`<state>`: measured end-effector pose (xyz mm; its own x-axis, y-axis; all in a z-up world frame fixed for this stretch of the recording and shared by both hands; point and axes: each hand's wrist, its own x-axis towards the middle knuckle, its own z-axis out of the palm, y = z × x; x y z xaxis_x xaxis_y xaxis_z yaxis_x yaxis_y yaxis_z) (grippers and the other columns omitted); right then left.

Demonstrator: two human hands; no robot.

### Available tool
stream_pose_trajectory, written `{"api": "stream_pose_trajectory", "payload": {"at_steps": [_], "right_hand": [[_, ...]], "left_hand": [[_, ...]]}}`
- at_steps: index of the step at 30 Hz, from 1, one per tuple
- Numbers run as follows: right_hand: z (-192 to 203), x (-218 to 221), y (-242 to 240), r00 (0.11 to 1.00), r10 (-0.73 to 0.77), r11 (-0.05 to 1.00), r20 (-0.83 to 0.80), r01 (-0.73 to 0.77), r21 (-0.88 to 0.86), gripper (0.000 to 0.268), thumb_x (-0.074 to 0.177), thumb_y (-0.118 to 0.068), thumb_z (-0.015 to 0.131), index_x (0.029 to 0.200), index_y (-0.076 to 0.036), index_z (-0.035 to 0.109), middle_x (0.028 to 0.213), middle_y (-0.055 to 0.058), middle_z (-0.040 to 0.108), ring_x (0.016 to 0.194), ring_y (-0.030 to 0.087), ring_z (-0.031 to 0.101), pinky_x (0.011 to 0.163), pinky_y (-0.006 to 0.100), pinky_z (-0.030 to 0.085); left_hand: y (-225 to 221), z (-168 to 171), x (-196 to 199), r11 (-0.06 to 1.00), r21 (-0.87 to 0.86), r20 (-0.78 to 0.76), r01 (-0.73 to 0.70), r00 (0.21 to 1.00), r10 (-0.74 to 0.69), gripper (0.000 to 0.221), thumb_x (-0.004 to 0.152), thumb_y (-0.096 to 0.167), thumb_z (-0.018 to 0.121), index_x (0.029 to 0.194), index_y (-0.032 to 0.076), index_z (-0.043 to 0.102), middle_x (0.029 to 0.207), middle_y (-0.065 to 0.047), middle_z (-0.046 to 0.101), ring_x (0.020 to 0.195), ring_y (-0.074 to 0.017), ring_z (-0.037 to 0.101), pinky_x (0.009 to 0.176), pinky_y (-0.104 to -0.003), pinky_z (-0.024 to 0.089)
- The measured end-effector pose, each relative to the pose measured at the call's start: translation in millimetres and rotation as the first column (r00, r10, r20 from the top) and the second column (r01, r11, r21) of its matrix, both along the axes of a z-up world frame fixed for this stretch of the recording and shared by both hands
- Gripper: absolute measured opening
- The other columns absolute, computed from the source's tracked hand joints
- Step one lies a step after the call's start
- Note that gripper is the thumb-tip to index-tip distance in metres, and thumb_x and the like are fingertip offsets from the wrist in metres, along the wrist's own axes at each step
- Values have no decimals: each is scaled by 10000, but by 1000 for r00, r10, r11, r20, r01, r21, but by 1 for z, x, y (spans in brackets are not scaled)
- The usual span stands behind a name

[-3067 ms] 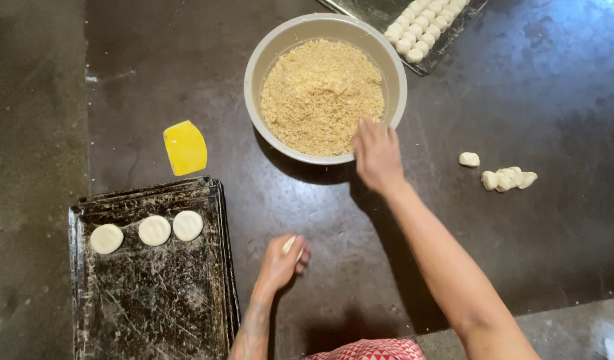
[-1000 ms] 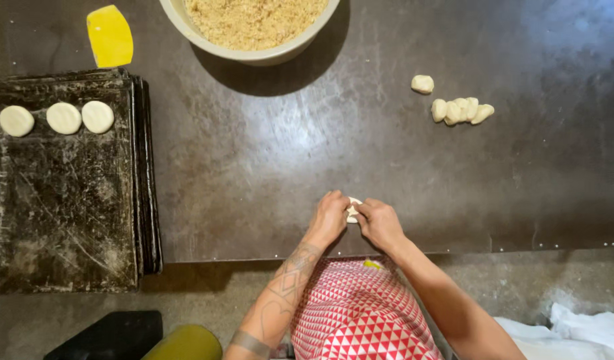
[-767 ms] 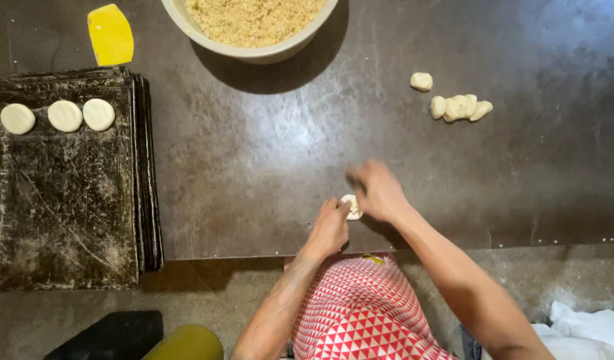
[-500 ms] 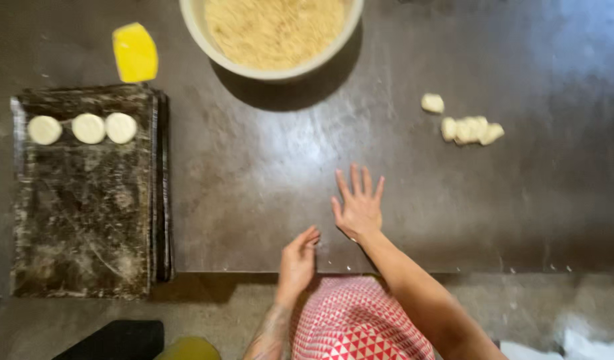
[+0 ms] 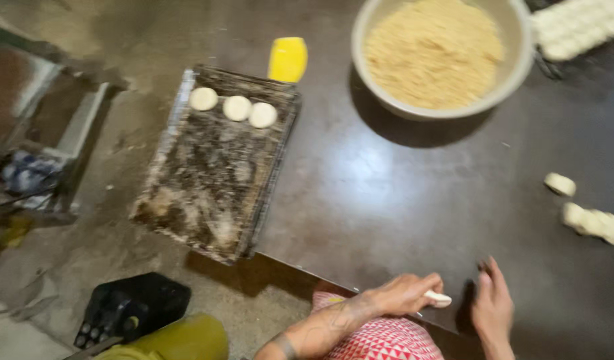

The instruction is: The person prepares dough buns by hand, portioning small pieces of dough, dipping them into a bowl of crumbs, and arranging them on a metal tray.

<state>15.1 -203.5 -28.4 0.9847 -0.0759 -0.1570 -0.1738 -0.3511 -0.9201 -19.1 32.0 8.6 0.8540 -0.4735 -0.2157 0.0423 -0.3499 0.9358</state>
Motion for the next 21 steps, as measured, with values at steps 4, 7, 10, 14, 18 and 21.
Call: {"api": "stream_pose_trajectory", "payload": {"at_steps": [4, 7, 10, 14, 18, 21], "right_hand": [[-30, -27, 16, 961, -257, 964, -101, 262, 42, 479, 1108, -159, 464, 1530, 67, 457, 1425, 286, 567, 1353, 348, 540, 1157, 417, 413], [-47, -34, 56, 969, -235, 969, 76, 240, -61, 379, 1165, -162, 488, 1439, 94, 546, 1284, 308, 636, 1313, 375, 628, 1173, 436, 497], [-47, -19, 93, 976, -35, 995, 216, 53, -81, 332, 1141, -145, 557, 1351, 108, 604, 1229, 294, 672, 1217, 351, 653, 1155, 434, 503], [-36, 1, 124, 975, 96, 990, 199, -73, -122, 375, 1084, -98, 587, 1384, 126, 569, 1313, 294, 644, 1265, 359, 620, 1078, 434, 476], [-24, 0, 142, 979, 79, 961, 186, -26, -274, 344, 1056, -115, 619, 1359, 39, 663, 1173, 212, 722, 1165, 269, 691, 1073, 374, 514], [-26, -4, 152, 975, 60, 971, 213, -8, -239, 303, 1063, -124, 625, 1328, 18, 673, 1172, 187, 727, 1177, 243, 691, 1088, 355, 507]], "left_hand": [[107, 34, -20, 924, -178, 22, -339, 937, 349, 353, 926, 39, 625, 1273, 37, 689, 1136, -192, 750, 1030, -275, 736, 926, -376, 570], [223, 58, -15, 704, 117, -232, -700, 670, 705, 334, 882, 83, 622, 1195, 64, 738, 1055, -120, 793, 980, -201, 750, 879, -329, 579], [354, 72, 9, 392, 61, 368, -918, 386, 846, 343, 871, -1, 577, 1184, 12, 717, 1119, -197, 767, 1050, -334, 746, 929, -395, 566], [492, 55, 55, 148, 145, 636, -978, 207, 743, 483, 1029, 239, 573, 1473, 51, 532, 1419, -203, 630, 1328, -353, 587, 1173, -467, 433], [539, 17, 84, 165, 506, 697, -847, 514, 501, 818, 1094, 508, 490, 1597, -76, 215, 1662, -291, 211, 1563, -397, 174, 1226, -615, 95], [539, 27, 91, 179, 698, 522, -693, 665, 534, 932, 990, 686, 376, 1624, 45, 137, 1711, -189, 48, 1579, -341, -14, 1220, -622, 1]]}}
